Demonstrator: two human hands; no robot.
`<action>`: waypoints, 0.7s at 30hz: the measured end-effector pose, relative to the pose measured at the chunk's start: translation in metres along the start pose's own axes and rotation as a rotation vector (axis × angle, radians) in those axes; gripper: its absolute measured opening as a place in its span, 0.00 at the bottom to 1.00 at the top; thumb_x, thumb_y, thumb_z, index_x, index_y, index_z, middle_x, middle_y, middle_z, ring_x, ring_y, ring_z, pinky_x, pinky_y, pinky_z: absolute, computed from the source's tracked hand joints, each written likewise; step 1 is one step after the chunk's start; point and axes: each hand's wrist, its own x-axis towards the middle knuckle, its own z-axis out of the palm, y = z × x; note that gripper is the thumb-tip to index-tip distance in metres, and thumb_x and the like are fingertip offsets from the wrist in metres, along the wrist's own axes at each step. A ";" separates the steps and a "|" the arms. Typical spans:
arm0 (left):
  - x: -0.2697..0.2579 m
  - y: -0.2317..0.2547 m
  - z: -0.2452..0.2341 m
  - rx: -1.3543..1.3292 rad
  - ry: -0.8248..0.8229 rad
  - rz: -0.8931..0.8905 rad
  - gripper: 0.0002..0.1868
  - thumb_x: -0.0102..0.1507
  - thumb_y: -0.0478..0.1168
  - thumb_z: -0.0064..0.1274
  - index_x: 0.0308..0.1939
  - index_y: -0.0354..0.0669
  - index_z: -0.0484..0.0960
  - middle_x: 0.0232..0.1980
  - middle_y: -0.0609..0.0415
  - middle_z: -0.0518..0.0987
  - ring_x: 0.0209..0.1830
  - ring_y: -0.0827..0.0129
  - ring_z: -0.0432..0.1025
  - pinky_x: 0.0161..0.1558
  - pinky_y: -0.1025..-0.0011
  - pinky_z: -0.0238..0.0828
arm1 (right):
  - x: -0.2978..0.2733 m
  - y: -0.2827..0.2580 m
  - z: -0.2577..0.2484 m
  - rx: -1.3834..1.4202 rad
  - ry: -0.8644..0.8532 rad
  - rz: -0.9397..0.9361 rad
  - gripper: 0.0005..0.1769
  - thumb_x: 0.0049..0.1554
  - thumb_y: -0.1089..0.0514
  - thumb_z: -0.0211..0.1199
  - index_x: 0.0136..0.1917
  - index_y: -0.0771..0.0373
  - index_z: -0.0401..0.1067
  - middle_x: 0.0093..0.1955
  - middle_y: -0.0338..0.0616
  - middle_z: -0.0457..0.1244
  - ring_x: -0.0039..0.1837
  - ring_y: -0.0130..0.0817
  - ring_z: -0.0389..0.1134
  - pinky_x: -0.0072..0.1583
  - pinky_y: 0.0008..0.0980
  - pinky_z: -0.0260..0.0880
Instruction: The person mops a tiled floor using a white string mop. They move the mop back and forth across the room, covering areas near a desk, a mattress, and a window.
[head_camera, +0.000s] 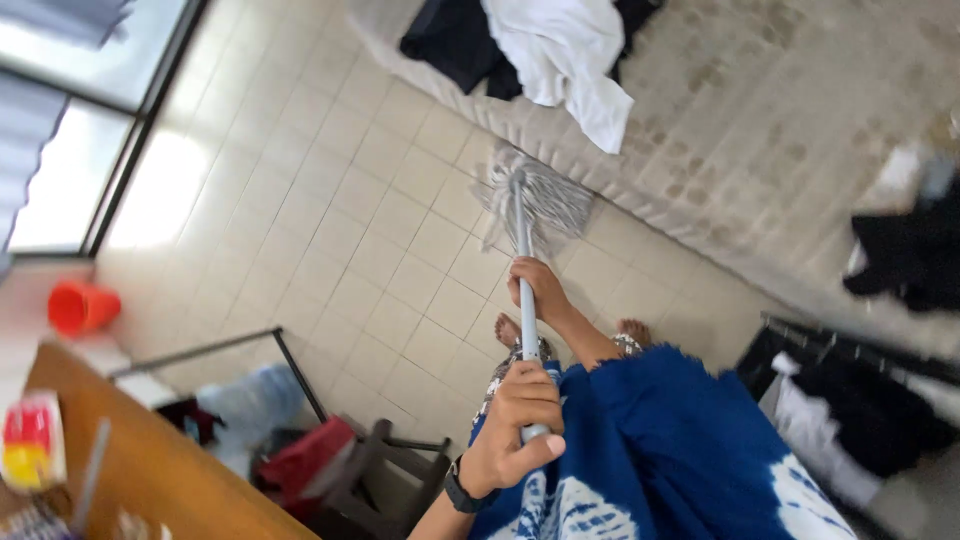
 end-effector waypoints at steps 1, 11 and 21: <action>0.000 -0.003 -0.008 -0.012 -0.039 -0.004 0.30 0.71 0.58 0.40 0.19 0.45 0.68 0.22 0.58 0.66 0.26 0.69 0.58 0.50 0.64 0.55 | 0.001 0.000 0.003 -0.011 0.031 0.025 0.16 0.57 0.65 0.54 0.30 0.60 0.54 0.28 0.43 0.52 0.37 0.37 0.57 0.49 0.38 0.66; 0.025 0.033 -0.048 -0.252 -0.382 -0.030 0.30 0.74 0.50 0.39 0.18 0.46 0.59 0.17 0.59 0.57 0.19 0.71 0.48 0.40 0.66 0.50 | -0.067 -0.038 0.003 -0.478 0.452 0.318 0.12 0.43 0.59 0.59 0.21 0.56 0.62 0.24 0.34 0.61 0.33 0.30 0.63 0.54 0.36 0.58; 0.044 -0.027 0.046 -0.369 -0.794 -0.054 0.26 0.71 0.46 0.46 0.18 0.50 0.63 0.21 0.63 0.65 0.24 0.74 0.56 0.57 0.68 0.56 | -0.220 0.014 -0.072 -0.776 0.777 0.530 0.17 0.44 0.53 0.61 0.20 0.48 0.57 0.27 0.31 0.63 0.34 0.31 0.64 0.56 0.39 0.55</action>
